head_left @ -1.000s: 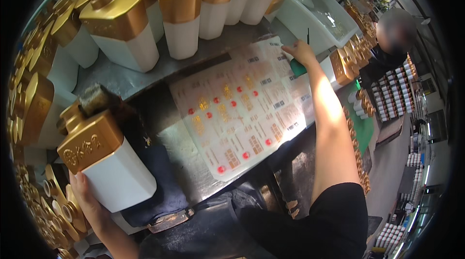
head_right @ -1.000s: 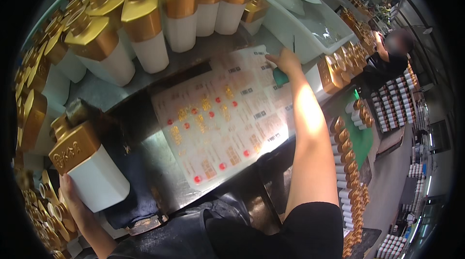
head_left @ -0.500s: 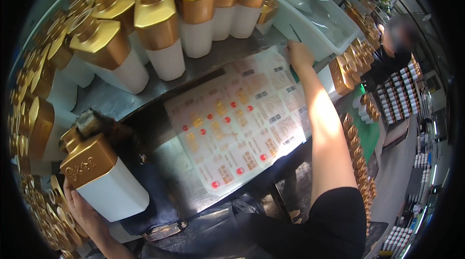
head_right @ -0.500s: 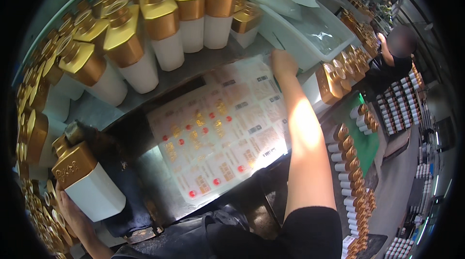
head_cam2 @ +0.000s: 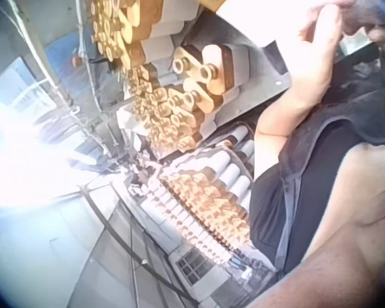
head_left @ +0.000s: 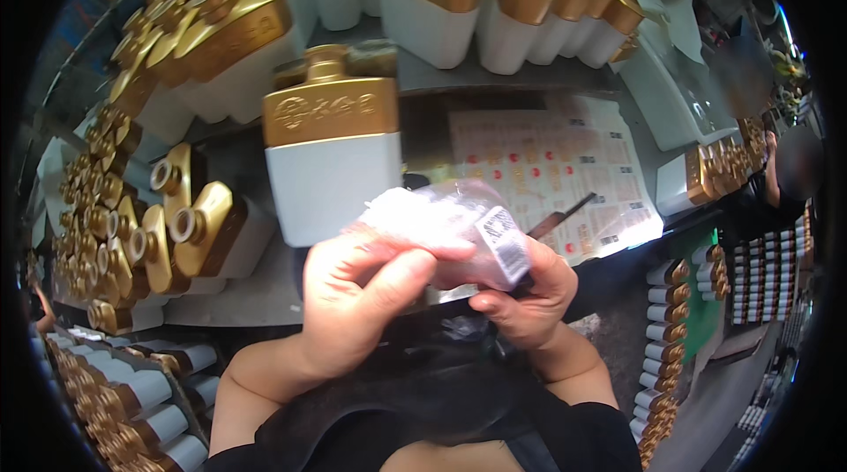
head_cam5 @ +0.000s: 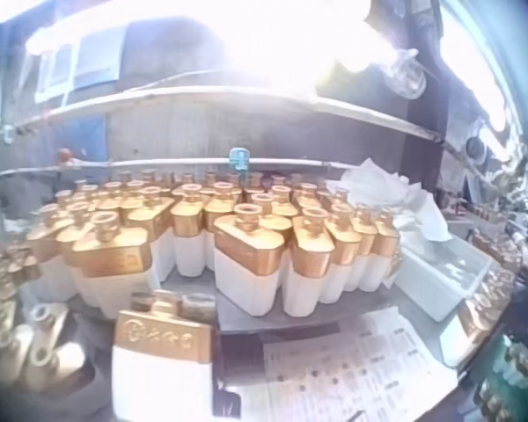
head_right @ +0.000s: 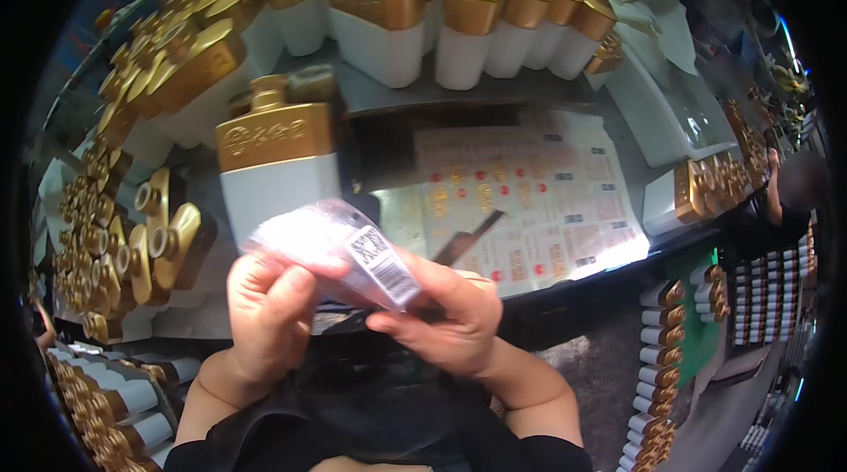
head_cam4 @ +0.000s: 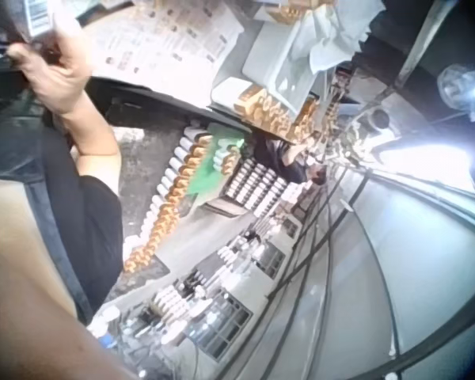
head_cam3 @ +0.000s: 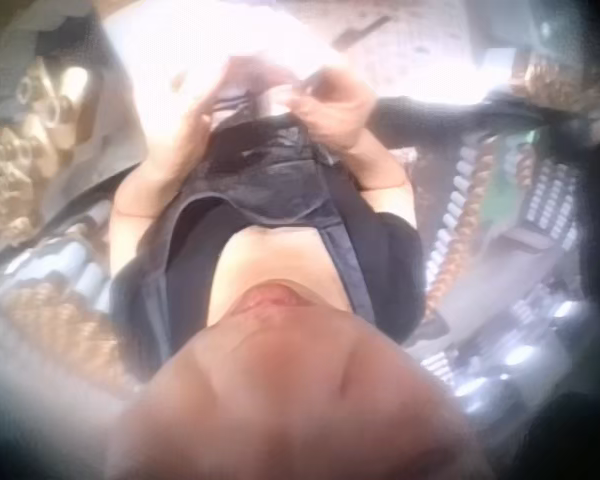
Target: The person applies adhesive labels to white bottles with gold caps. They pick up a bottle, align a label from a sheet, smooth it onto the surface, and use a green plastic scraper to press it down firmly. The person then places the labeled bottle on a nearby table and repeats the process with another bottle.
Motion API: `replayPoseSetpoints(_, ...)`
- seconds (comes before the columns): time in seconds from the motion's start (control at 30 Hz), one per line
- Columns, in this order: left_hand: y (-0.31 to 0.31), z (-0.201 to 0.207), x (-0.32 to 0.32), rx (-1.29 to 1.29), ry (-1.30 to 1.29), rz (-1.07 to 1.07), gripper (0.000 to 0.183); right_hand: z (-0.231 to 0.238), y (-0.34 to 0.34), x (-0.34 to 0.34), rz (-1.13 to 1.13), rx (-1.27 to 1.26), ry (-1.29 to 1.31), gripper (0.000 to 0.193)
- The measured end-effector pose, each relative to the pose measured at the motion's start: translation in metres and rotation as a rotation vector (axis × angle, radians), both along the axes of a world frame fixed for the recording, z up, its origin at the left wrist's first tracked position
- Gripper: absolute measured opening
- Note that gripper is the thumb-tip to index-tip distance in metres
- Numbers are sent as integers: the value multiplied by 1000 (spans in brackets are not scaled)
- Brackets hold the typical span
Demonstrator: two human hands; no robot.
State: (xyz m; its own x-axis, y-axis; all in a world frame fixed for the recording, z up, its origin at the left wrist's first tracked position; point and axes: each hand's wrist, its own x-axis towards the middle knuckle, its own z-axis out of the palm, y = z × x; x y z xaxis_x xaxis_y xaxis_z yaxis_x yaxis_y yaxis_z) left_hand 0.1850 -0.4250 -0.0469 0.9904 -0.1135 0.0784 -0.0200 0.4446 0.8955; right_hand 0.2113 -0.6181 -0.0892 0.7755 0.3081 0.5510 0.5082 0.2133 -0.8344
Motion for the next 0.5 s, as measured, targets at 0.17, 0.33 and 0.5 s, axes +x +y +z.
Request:
replayPoseSetpoints(0.17, 48, 21, -7, 1202, -600, -32, 13, 43, -18, 14, -219, -610, -214, 91)
replayPoseSetpoints(0.33, 53, 30, -19, 1405, -717, -64, 18, 65, 36, 9, -17, -762, -508, 72)
replayPoseSetpoints(0.5, 77, 13, -20, 1301, -633, 256, 35, 70, 33, -5, -254, -870, -669, 18)
